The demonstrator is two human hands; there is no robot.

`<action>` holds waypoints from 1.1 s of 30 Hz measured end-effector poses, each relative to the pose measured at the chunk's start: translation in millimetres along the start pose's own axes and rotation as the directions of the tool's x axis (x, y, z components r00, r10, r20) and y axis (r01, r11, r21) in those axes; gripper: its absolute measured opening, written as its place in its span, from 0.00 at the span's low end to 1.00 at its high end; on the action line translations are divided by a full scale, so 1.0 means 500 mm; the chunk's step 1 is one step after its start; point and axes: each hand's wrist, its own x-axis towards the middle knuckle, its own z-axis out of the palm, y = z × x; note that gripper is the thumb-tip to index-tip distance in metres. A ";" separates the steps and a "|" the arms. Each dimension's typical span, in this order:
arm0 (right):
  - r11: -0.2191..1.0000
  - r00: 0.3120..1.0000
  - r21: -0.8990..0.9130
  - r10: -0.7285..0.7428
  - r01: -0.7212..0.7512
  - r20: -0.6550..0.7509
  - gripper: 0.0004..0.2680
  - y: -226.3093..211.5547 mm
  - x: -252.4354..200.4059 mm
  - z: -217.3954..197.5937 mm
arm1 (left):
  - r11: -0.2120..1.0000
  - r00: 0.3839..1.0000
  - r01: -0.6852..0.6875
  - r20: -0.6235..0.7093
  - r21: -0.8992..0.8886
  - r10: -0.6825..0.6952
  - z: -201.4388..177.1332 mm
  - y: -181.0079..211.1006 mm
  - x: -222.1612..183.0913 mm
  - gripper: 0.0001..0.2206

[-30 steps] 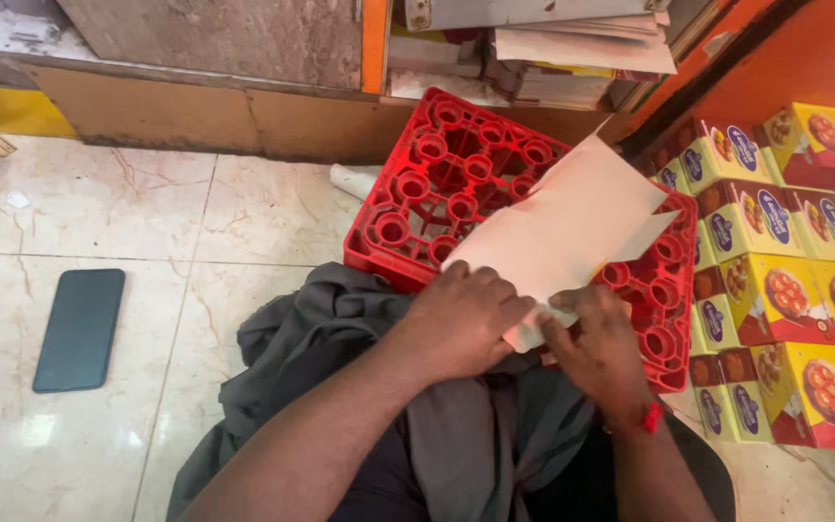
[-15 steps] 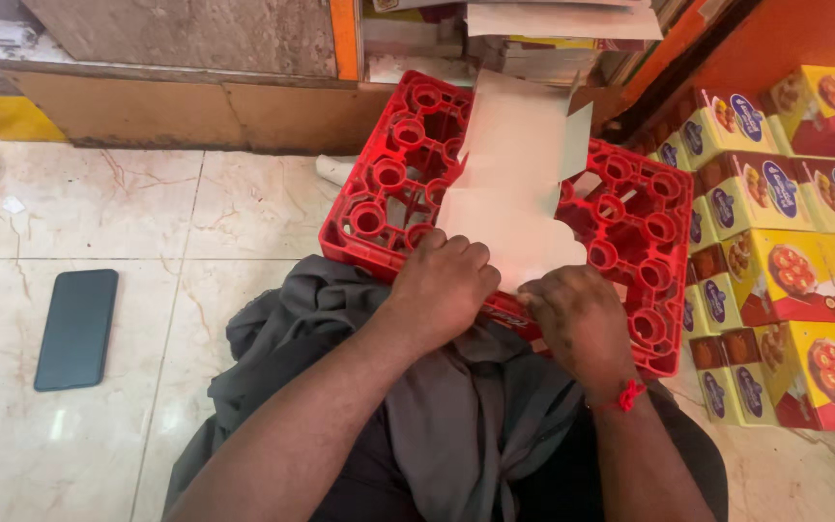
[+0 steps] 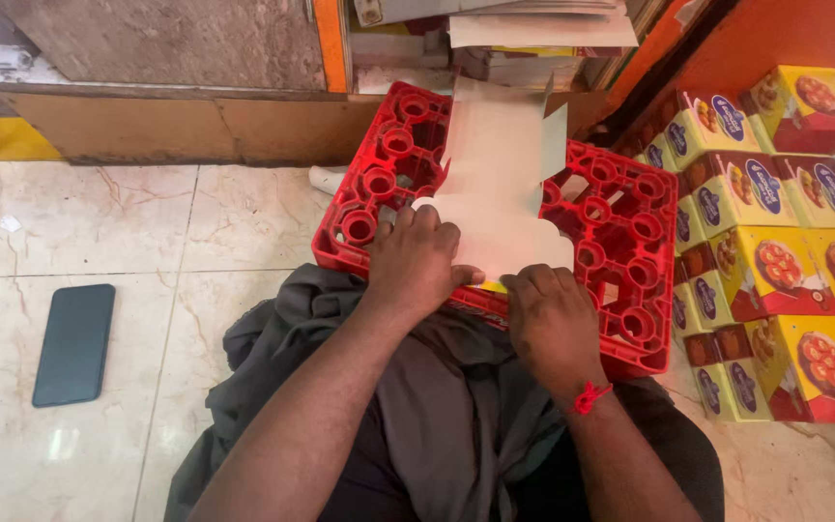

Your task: The person folds two cardboard food boxes by hand. Using a red plastic crate as a workspace, the person folds along the pre-scored lines of flat cardboard sheets, tucks the flaps into slots, and stacks the completed boxes on top of others.

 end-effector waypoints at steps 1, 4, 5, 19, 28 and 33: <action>1.000 1.000 0.003 0.021 -0.021 0.014 0.07 0.000 -0.002 -0.005 | 0.998 0.998 0.014 0.058 -0.061 -0.010 0.003 -0.004 -0.003 0.18; 0.995 0.992 0.013 0.099 -0.100 0.075 0.09 0.001 -0.003 -0.021 | 0.988 0.998 -0.035 0.046 -0.153 0.043 -0.002 -0.025 -0.017 0.12; 0.991 0.985 0.019 0.129 -0.132 0.111 0.10 -0.001 -0.004 -0.026 | 0.993 0.999 -0.016 0.037 -0.118 0.021 -0.003 -0.029 -0.019 0.12; 0.984 0.945 -0.170 0.104 -0.052 0.311 0.28 -0.023 -0.022 -0.016 | 0.999 0.998 0.029 -0.063 0.022 -0.027 -0.010 -0.069 -0.047 0.08; 0.995 0.996 -0.050 0.083 -0.082 0.023 0.18 -0.027 -0.028 0.007 | 0.964 0.979 -0.146 -0.110 0.221 0.174 -0.007 -0.036 -0.058 0.06; 0.991 0.992 0.063 0.120 -0.117 -0.045 0.19 -0.011 -0.031 -0.008 | 0.926 0.942 -0.302 -0.082 0.229 0.327 -0.024 0.006 -0.072 0.08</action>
